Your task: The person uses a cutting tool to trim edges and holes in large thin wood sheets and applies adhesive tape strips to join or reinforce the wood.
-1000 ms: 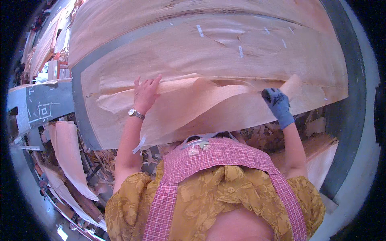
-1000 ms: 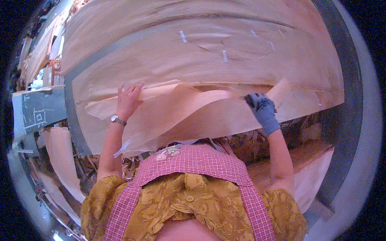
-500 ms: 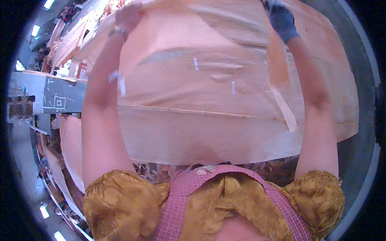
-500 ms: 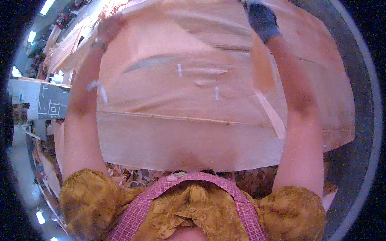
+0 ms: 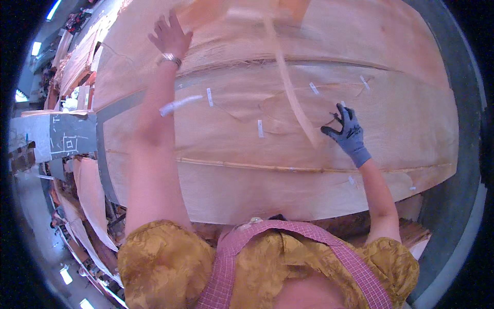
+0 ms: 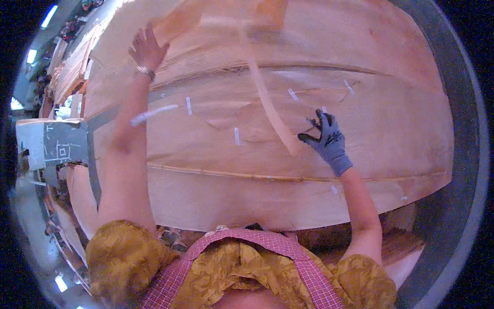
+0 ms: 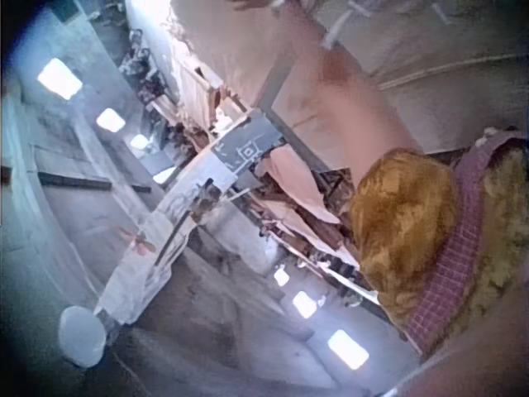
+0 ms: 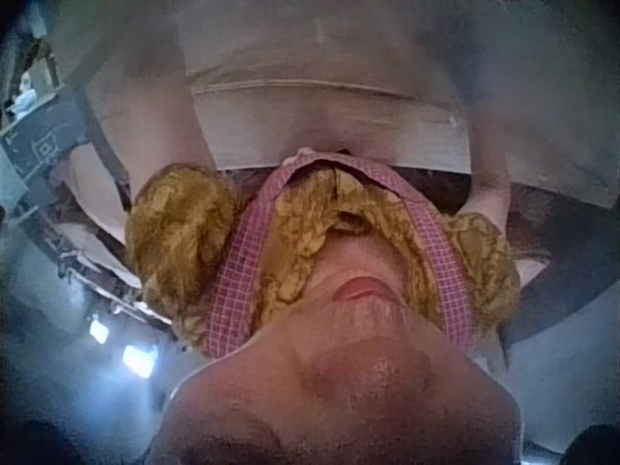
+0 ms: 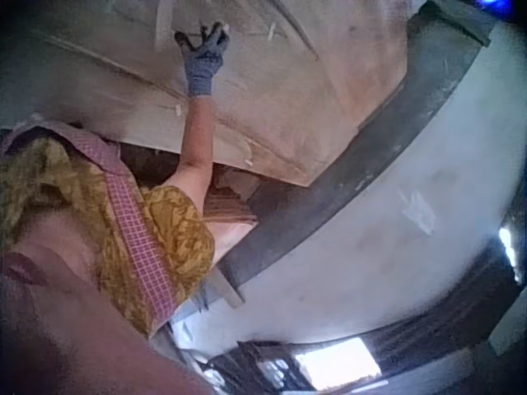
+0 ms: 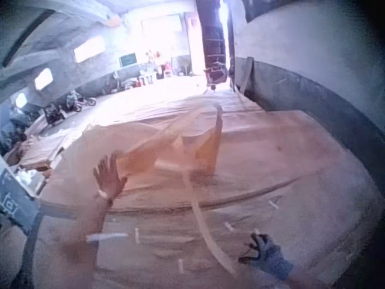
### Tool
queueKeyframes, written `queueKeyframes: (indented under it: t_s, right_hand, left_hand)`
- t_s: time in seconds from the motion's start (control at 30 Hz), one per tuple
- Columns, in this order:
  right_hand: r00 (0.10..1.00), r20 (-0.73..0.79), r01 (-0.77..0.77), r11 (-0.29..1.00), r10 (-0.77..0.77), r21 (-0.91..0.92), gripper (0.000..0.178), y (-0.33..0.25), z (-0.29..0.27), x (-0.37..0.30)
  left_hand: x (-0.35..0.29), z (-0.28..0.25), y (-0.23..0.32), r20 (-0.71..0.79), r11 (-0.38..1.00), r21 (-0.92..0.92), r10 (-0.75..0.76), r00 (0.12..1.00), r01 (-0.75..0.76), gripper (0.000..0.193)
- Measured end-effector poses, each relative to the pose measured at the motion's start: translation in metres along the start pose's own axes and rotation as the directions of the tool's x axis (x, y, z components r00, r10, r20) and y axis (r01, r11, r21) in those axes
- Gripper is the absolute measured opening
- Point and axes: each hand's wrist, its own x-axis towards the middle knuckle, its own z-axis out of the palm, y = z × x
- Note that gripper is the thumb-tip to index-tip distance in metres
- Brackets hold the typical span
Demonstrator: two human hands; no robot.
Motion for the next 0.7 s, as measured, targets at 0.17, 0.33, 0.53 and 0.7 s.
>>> queueKeyframes:
  t_s: [0.17, 0.33, 0.53, 0.7]
  right_hand:
    - [0.981, 0.053, 0.190, 0.972, -0.184, -0.136, 0.066, -0.040, 0.022, 0.006]
    - [0.987, 0.151, 0.034, 0.993, -0.051, 0.110, 0.021, -0.030, 0.018, 0.053]
    - [0.998, -0.029, 0.055, 0.983, -0.051, 0.173, 0.033, -0.026, -0.018, 0.154]
    - [0.997, 0.083, 0.010, 0.995, -0.001, -0.103, 0.040, -0.036, 0.032, 0.159]
  left_hand:
    - [-0.087, 0.001, 0.051, 0.423, 0.996, -0.075, 0.075, 0.903, -0.047, 0.053]
    - [-0.134, 0.009, 0.049, 0.644, 0.934, -0.358, 0.251, 0.722, -0.005, 0.044]
    - [-0.167, 0.020, 0.036, 0.516, 0.949, -0.298, 0.249, 0.820, -0.101, 0.043]
    - [-0.145, 0.002, 0.034, 0.664, 0.929, -0.369, 0.282, 0.693, -0.024, 0.047]
